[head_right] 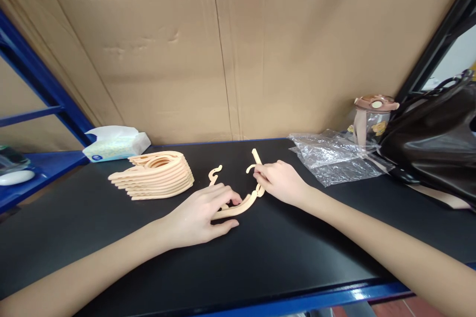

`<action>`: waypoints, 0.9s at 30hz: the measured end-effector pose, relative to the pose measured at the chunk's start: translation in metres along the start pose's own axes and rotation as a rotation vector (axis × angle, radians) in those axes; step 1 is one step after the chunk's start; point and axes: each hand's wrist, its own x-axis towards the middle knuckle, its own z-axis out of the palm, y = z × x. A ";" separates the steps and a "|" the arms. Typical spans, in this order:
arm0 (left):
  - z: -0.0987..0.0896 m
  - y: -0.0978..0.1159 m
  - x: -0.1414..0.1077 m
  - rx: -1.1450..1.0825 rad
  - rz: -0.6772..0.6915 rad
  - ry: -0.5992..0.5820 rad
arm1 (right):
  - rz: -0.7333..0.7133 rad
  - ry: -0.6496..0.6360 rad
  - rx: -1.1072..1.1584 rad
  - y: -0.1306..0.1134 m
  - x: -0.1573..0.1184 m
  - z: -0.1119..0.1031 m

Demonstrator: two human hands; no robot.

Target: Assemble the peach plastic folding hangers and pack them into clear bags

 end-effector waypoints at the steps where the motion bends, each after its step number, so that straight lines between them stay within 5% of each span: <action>1: 0.000 0.000 0.000 0.012 0.026 -0.008 | -0.007 -0.006 -0.009 -0.002 -0.001 -0.001; 15: -0.001 0.000 -0.001 0.102 0.099 -0.010 | -0.089 -0.126 -0.051 -0.023 -0.011 -0.014; 27: 0.000 -0.006 -0.003 0.058 0.149 0.014 | -0.311 -0.176 0.332 -0.022 -0.013 -0.015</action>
